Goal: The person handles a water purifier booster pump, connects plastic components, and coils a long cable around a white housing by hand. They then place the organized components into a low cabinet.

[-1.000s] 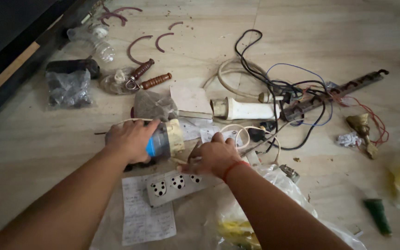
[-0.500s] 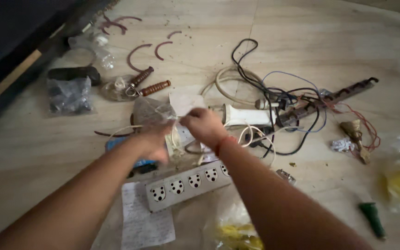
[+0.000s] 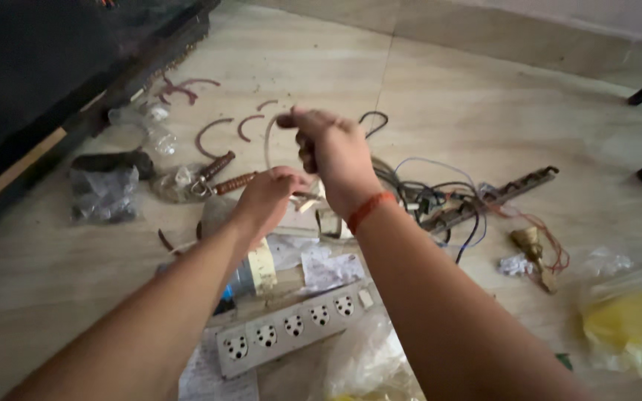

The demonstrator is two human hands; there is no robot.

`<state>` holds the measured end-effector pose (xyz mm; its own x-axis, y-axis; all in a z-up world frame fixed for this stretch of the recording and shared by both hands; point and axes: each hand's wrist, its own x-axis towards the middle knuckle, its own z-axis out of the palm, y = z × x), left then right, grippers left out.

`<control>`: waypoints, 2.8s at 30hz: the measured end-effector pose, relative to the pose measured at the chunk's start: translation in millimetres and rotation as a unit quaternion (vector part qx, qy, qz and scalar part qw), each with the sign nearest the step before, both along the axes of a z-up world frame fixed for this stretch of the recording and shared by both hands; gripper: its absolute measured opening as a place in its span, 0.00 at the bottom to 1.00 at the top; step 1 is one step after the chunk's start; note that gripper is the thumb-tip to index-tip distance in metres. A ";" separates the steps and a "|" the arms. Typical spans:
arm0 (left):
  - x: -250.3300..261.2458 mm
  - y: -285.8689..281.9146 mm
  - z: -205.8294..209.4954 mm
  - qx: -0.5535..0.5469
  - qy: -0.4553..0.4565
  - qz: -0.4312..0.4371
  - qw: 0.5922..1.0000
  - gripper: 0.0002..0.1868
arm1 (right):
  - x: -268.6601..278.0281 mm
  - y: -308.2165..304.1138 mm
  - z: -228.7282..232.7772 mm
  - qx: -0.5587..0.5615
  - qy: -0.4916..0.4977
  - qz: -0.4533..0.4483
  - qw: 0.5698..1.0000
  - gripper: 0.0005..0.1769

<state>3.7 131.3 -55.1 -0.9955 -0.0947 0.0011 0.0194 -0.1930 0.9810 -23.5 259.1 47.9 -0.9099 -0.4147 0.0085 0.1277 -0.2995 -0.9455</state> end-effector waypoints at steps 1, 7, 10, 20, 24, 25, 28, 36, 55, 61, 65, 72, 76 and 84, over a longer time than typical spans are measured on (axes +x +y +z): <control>-5.3 -1.4 -5.8 0.054 0.097 -0.005 0.994 0.07 | -0.4 0.5 -2.8 0.067 0.021 -0.001 0.998 0.16; 13.3 -2.4 47.1 -0.122 -0.161 0.089 0.975 0.11 | 9.1 4.5 -50.5 0.325 0.208 -0.084 0.919 0.19; 25.5 11.9 58.2 -0.114 -0.259 0.074 0.956 0.10 | 11.1 12.4 -64.8 0.390 0.170 -0.088 0.901 0.22; 3.3 -2.0 36.1 0.001 -0.117 0.209 0.971 0.13 | 33.0 -12.2 -99.7 0.573 0.109 -0.012 0.812 0.18; 6.7 -17.3 25.3 0.010 -0.118 0.234 0.965 0.06 | 35.9 -31.1 -89.7 0.581 0.038 -0.008 0.813 0.20; 8.6 -21.4 25.7 -0.002 -0.119 0.254 0.960 0.06 | 39.2 -36.3 -86.2 0.578 0.033 0.005 0.815 0.20; 11.3 -19.2 23.3 -0.011 -0.125 0.293 0.948 0.08 | 52.9 -45.7 -84.0 0.575 0.011 0.009 0.818 0.22; 11.8 -10.1 14.4 -0.111 -0.106 0.338 0.928 0.09 | 48.1 -81.9 -137.7 0.500 -0.042 -0.111 0.858 0.29; -4.5 -61.1 -41.3 -0.296 -0.046 0.339 0.892 0.11 | 55.3 -74.0 -129.0 0.403 -0.023 -0.117 0.907 0.42; 15.4 -31.3 15.6 0.057 -0.164 0.372 0.912 0.06 | 52.5 -40.2 -114.0 0.507 0.149 0.091 0.844 0.55; 10.5 -31.8 34.8 0.258 -0.182 0.384 0.867 0.10 | 60.4 -15.8 -112.4 0.687 0.192 0.199 0.672 0.51; 10.1 -47.8 43.6 0.218 -0.212 0.452 0.839 0.11 | 45.5 16.5 -119.8 0.643 0.299 0.118 0.695 0.14; 45.3 -52.8 38.7 -0.336 -0.237 0.373 0.832 0.17 | 34.9 24.8 -99.9 0.515 0.376 0.094 0.765 0.14; 57.8 -7.6 50.0 -0.644 0.109 -0.019 0.757 0.29 | 24.2 -16.6 -82.7 0.564 0.365 0.086 0.735 0.10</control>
